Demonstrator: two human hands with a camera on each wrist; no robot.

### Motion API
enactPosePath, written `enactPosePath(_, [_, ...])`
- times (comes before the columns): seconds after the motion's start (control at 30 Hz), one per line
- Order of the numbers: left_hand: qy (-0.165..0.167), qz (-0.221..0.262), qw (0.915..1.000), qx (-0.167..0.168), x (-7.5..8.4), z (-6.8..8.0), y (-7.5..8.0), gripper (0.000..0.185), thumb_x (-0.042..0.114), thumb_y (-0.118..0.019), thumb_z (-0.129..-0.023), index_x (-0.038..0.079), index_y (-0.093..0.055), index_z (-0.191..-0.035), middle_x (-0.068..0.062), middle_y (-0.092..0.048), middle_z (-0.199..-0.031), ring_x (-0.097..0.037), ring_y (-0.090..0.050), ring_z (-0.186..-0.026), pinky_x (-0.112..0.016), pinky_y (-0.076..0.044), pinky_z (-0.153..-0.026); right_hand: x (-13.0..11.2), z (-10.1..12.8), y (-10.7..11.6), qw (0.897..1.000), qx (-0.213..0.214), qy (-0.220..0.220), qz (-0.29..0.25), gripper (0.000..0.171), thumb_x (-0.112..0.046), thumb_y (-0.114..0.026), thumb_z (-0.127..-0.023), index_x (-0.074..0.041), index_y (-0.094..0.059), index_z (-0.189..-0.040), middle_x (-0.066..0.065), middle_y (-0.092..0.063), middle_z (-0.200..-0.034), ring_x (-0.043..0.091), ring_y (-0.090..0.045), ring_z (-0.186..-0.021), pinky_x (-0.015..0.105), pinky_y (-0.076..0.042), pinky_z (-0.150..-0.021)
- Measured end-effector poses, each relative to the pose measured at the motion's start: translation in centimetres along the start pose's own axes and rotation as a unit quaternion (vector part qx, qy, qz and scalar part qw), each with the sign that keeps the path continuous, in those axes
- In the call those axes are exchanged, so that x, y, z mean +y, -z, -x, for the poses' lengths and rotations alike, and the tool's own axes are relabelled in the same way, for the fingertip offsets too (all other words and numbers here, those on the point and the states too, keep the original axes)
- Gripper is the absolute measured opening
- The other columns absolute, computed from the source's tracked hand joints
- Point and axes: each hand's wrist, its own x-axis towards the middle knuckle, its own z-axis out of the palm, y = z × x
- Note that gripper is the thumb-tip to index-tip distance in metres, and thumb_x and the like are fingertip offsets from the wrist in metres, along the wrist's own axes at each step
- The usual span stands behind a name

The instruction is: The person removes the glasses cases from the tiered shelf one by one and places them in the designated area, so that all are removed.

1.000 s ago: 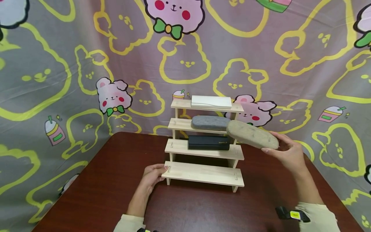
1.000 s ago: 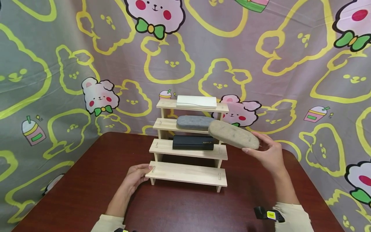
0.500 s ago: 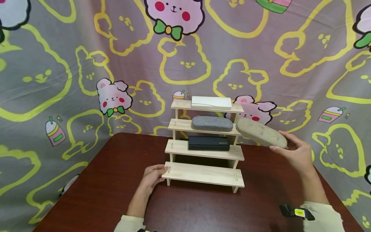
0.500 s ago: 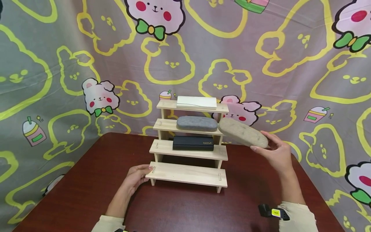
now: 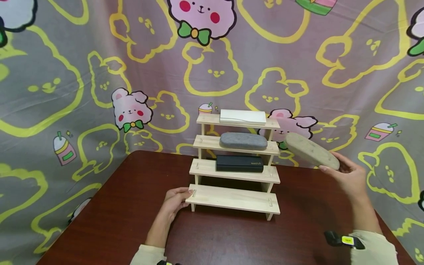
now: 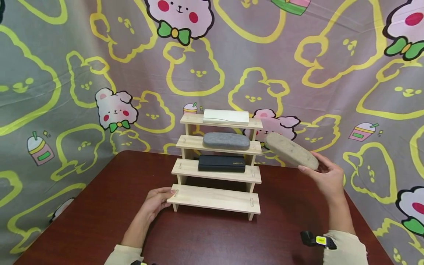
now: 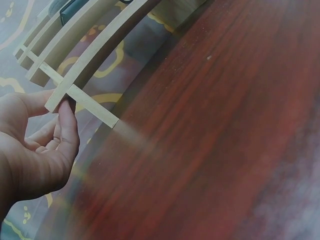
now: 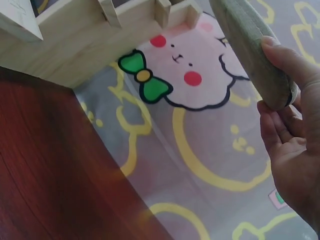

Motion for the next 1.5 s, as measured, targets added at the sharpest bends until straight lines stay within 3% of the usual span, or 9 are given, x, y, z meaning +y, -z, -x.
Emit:
enactPosePath(0.23, [0.0, 0.0, 1.0, 0.002, 0.1, 0.0, 0.1, 0.042, 0.007, -0.069, -0.092, -0.014, -0.061, -0.127, -0.001, -0.069, -0.081, -0.005, -0.061, -0.066, -0.016, -0.05, -0.056, 0.6, -0.7, 1.1, 0.996, 0.044, -0.05, 0.064, 0.052, 0.008, -0.08, -0.079, -0.017, -0.073, -0.124, -0.027, -0.067, -0.097, -0.011, -0.062, -0.089, 0.001, -0.049, -0.072])
enactPosePath(0.43, [0.002, 0.002, 1.0, -0.001, 0.1, 0.1, 0.0, 0.042, 0.007, -0.069, -0.092, -0.015, -0.06, -0.126, 0.0, -0.068, -0.079, -0.004, -0.06, -0.064, -0.015, -0.049, -0.055, 1.8, -1.0, 1.9, 0.98, 0.066, -0.115, 0.146, 0.054, -0.008, -0.084, -0.083, -0.023, -0.068, -0.132, -0.033, -0.058, -0.092, -0.015, -0.056, -0.085, 0.0, -0.046, -0.069])
enactPosePath(0.67, [0.003, 0.002, 1.0, 0.001, 0.1, 0.0, -0.1, 0.038, 0.007, -0.069, -0.092, -0.014, -0.062, -0.124, 0.001, -0.068, -0.078, -0.004, -0.06, -0.063, -0.015, -0.049, -0.054, 3.5, -0.8, 2.5, 0.971, 0.077, -0.161, 0.156, 0.057, -0.016, -0.083, -0.085, -0.022, -0.064, -0.138, -0.032, -0.053, -0.098, -0.013, -0.051, -0.089, -0.001, -0.045, -0.069])
enactPosePath(0.87, [-0.001, 0.002, 1.0, 0.0, -0.1, -0.1, 0.0, 0.038, 0.007, -0.069, -0.093, -0.014, -0.062, -0.124, 0.0, -0.068, -0.078, -0.005, -0.059, -0.063, -0.015, -0.048, -0.054, 4.9, -0.7, 2.8, 0.963, 0.089, -0.192, 0.167, 0.052, -0.019, -0.084, -0.084, -0.026, -0.067, -0.132, -0.031, -0.052, -0.094, -0.013, -0.051, -0.085, 0.001, -0.045, -0.066])
enactPosePath(1.03, [-0.004, 0.005, 1.0, 0.0, -0.2, -0.1, 0.0, 0.038, 0.007, -0.069, -0.093, -0.015, -0.062, -0.123, 0.001, -0.067, -0.077, -0.005, -0.059, -0.063, -0.016, -0.048, -0.054, 5.7, -0.8, 2.7, 0.954, 0.078, -0.203, 0.206, 0.062, -0.026, -0.084, -0.084, -0.021, -0.061, -0.141, -0.033, -0.05, -0.092, -0.014, -0.05, -0.085, 0.001, -0.045, -0.067])
enactPosePath(1.23, [-0.001, 0.002, 1.0, 0.003, -0.2, -0.1, 0.0, 0.039, 0.006, -0.069, -0.093, -0.015, -0.062, -0.124, 0.0, -0.068, -0.078, -0.005, -0.06, -0.064, -0.016, -0.049, -0.054, 6.6, -1.1, 2.8, 0.94, 0.057, -0.23, 0.245, 0.075, -0.036, -0.083, -0.085, -0.015, -0.051, -0.15, -0.024, -0.052, -0.11, -0.012, -0.047, -0.093, 0.002, -0.043, -0.069])
enactPosePath(1.43, [0.0, -0.003, 1.0, 0.002, -0.1, -0.1, 0.0, 0.039, 0.007, -0.069, -0.093, -0.014, -0.061, -0.125, -0.001, -0.068, -0.081, -0.005, -0.061, -0.066, -0.016, -0.05, -0.055, 7.4, -1.4, 3.2, 0.927, 0.052, -0.254, 0.271, 0.082, -0.041, -0.08, -0.087, -0.01, -0.044, -0.153, -0.002, -0.052, -0.146, -0.009, -0.049, -0.106, 0.0, -0.041, -0.07])
enactPosePath(1.5, [-0.002, -0.002, 1.0, 0.003, -0.1, -0.1, 0.0, 0.04, 0.007, -0.069, -0.093, -0.015, -0.061, -0.125, -0.001, -0.069, -0.081, -0.006, -0.061, -0.065, -0.016, -0.05, -0.054, 7.6, -1.3, 3.4, 0.923, 0.049, -0.261, 0.28, 0.084, -0.043, -0.079, -0.087, -0.009, -0.043, -0.154, 0.004, -0.049, -0.151, -0.009, -0.049, -0.106, 0.001, -0.04, -0.069])
